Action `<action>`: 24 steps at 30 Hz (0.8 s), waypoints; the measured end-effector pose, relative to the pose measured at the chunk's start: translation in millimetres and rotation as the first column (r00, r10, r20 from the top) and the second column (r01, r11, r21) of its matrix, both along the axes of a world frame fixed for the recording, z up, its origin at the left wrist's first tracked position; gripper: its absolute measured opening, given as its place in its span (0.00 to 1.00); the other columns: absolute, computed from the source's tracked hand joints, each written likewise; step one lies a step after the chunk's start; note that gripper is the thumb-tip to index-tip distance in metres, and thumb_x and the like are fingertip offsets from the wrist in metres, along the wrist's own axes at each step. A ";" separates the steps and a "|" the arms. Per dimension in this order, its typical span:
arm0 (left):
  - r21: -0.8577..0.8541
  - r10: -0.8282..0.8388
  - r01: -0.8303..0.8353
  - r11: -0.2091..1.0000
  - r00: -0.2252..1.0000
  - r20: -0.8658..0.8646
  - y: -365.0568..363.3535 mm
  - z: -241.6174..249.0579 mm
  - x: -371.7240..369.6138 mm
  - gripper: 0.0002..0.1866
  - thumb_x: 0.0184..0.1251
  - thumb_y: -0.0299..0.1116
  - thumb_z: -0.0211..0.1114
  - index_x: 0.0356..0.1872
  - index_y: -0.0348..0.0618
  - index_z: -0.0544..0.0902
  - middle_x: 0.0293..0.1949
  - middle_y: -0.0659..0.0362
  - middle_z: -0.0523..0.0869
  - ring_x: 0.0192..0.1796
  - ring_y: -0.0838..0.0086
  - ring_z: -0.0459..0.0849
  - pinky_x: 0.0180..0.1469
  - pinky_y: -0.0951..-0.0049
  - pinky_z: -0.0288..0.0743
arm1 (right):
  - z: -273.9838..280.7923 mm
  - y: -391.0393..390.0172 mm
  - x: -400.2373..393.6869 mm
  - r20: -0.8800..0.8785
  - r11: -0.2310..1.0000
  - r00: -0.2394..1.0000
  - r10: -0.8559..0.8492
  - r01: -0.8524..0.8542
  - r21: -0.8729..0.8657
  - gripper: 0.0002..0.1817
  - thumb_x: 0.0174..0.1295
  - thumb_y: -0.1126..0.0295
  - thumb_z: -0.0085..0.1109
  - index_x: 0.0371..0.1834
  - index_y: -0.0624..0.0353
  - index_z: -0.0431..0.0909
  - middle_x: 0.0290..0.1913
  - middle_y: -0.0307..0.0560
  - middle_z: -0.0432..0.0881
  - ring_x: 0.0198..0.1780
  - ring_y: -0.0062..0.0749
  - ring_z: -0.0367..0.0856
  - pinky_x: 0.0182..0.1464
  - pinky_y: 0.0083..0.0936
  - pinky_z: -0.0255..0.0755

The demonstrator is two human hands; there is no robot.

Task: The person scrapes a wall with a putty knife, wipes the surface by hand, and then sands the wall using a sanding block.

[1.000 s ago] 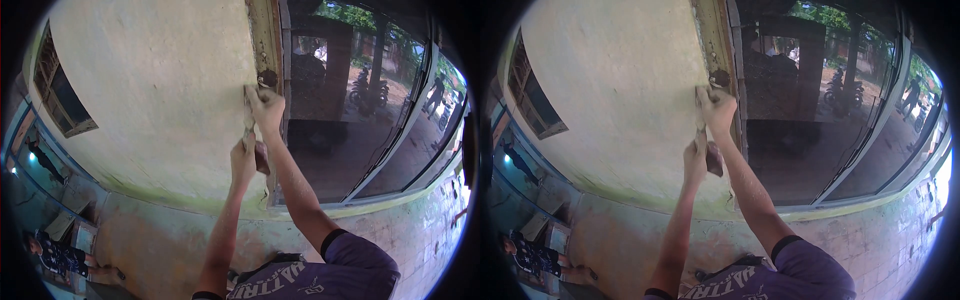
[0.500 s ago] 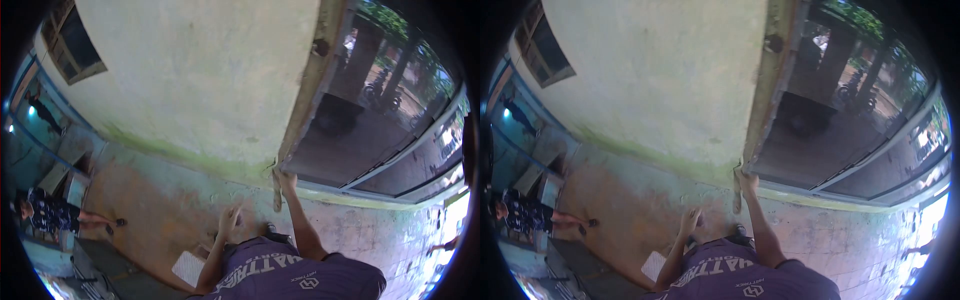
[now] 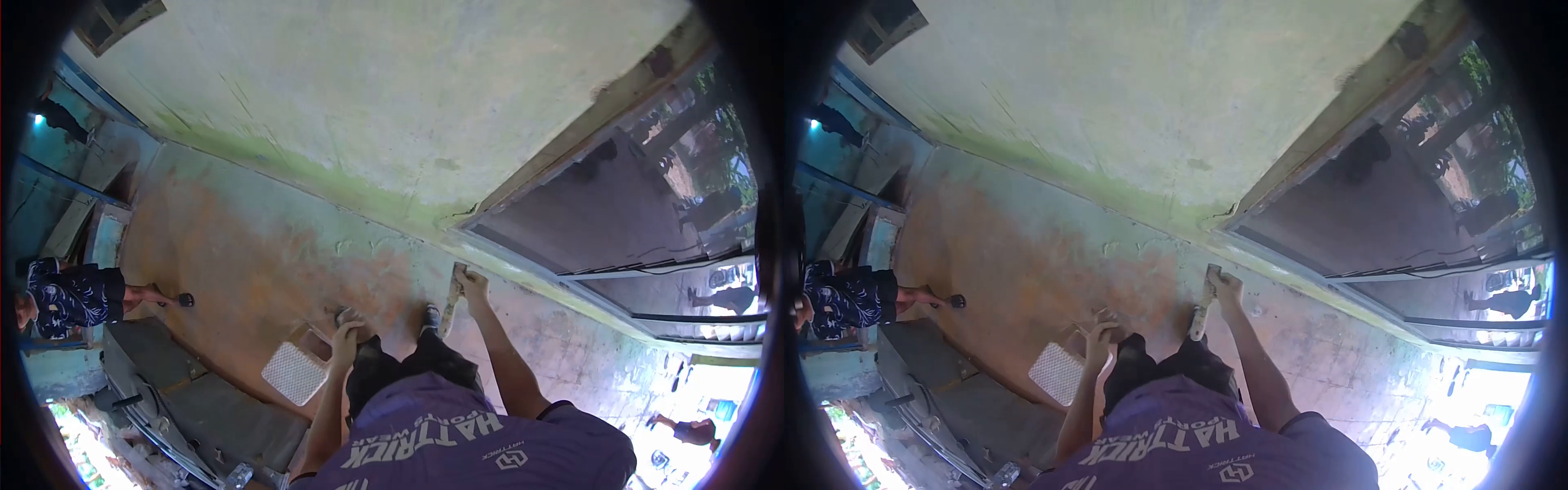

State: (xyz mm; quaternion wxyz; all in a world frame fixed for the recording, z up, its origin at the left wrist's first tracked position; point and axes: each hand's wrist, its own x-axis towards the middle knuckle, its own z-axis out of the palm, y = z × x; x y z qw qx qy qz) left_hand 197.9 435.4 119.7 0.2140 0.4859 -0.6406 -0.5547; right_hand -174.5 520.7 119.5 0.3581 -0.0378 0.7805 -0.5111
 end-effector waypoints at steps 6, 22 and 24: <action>0.282 -0.089 0.175 0.943 0.952 -0.291 6.2 -95.5 -128.2 0.16 0.77 0.39 0.59 0.55 0.39 0.82 0.52 0.56 0.83 0.53 0.72 0.82 0.56 0.72 0.76 | -67.8 -65.6 16.4 -0.021 0.996 0.996 0.081 -0.082 -0.021 0.11 0.66 0.65 0.68 0.32 0.62 0.85 0.28 0.37 0.82 0.26 0.18 0.77 0.27 0.20 0.69; 0.432 -0.024 0.196 0.880 0.928 -0.372 -97.3 -308.2 -326.8 0.18 0.75 0.45 0.62 0.42 0.37 0.79 0.26 0.61 0.81 0.25 0.79 0.78 0.28 0.73 0.71 | -254.9 -173.2 -94.1 -0.348 0.958 0.894 -0.282 0.240 -0.160 0.14 0.64 0.68 0.70 0.24 0.64 0.80 0.19 0.28 0.68 0.23 0.14 0.60 0.25 0.22 0.57; 0.415 -0.052 0.209 0.885 0.932 -0.358 -102.3 -294.2 -325.4 0.18 0.75 0.44 0.62 0.42 0.36 0.79 0.26 0.59 0.81 0.25 0.78 0.78 0.29 0.72 0.72 | -235.3 -174.4 -93.5 -0.334 0.952 0.897 -0.290 0.237 -0.192 0.13 0.64 0.67 0.71 0.26 0.64 0.81 0.20 0.28 0.70 0.24 0.13 0.60 0.26 0.21 0.57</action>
